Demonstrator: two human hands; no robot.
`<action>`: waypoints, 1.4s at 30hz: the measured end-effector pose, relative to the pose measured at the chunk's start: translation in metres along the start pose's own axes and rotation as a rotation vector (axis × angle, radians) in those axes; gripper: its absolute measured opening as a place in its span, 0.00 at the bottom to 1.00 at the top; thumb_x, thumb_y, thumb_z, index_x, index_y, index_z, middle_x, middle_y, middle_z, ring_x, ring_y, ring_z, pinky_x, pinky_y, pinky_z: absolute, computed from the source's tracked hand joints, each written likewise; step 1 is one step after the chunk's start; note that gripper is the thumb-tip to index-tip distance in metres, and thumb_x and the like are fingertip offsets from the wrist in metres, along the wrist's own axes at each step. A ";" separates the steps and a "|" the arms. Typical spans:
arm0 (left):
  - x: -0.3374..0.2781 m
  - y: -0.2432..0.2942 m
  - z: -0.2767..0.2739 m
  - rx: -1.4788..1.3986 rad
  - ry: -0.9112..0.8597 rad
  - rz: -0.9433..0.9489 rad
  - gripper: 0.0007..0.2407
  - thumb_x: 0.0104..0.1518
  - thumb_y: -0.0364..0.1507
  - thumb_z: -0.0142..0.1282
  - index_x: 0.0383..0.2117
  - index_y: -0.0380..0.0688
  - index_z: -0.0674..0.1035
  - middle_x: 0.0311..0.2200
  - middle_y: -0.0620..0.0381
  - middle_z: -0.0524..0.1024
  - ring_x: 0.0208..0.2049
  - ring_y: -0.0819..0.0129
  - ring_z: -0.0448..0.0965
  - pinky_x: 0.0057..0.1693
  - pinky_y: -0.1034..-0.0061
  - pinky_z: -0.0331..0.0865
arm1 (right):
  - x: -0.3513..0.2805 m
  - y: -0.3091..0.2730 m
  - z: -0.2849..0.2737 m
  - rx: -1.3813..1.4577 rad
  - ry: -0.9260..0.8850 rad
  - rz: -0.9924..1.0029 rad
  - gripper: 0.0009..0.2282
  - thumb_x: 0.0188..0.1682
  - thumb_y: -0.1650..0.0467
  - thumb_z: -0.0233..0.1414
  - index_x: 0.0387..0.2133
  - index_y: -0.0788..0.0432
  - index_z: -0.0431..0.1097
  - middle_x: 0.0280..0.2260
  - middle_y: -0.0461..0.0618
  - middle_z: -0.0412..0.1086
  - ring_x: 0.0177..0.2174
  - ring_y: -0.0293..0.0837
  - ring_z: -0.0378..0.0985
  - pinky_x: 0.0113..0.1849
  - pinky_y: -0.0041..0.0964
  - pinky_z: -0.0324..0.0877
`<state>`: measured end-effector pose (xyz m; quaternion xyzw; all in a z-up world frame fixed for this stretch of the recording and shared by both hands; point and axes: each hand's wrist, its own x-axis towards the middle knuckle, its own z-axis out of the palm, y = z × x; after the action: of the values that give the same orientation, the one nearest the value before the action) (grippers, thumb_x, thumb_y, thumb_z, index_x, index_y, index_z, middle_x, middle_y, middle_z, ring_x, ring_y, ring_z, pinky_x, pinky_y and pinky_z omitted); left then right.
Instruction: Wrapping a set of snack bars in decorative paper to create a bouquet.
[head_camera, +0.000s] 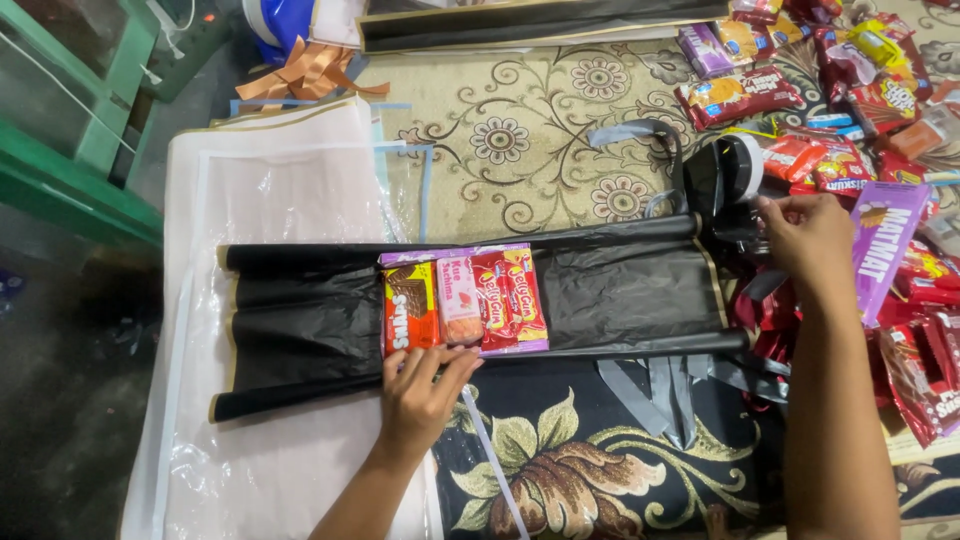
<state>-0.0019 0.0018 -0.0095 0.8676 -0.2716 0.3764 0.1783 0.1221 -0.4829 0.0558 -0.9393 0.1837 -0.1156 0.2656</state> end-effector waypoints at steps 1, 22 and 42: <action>0.003 0.001 -0.002 -0.006 0.001 -0.001 0.11 0.51 0.31 0.74 0.39 0.51 0.86 0.33 0.61 0.82 0.33 0.73 0.78 0.46 0.72 0.65 | -0.003 -0.001 -0.002 0.015 0.011 0.014 0.14 0.63 0.61 0.55 0.35 0.57 0.80 0.24 0.52 0.73 0.28 0.46 0.73 0.34 0.46 0.65; 0.005 0.001 -0.006 0.027 -0.047 0.010 0.09 0.53 0.32 0.72 0.38 0.52 0.86 0.30 0.62 0.79 0.31 0.71 0.75 0.45 0.71 0.61 | -0.122 -0.003 0.006 0.638 0.154 0.149 0.11 0.63 0.69 0.49 0.28 0.52 0.66 0.23 0.41 0.68 0.20 0.30 0.64 0.22 0.24 0.57; 0.016 0.005 -0.014 0.029 -0.028 0.016 0.07 0.54 0.32 0.72 0.36 0.50 0.85 0.33 0.62 0.80 0.37 0.69 0.77 0.49 0.72 0.61 | -0.114 -0.002 0.025 0.142 0.226 0.167 0.10 0.59 0.69 0.52 0.28 0.59 0.69 0.24 0.48 0.68 0.27 0.43 0.69 0.31 0.44 0.64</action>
<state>-0.0037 -0.0008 0.0124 0.8730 -0.2756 0.3697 0.1589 0.0267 -0.4238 0.0222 -0.8807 0.2811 -0.2106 0.3179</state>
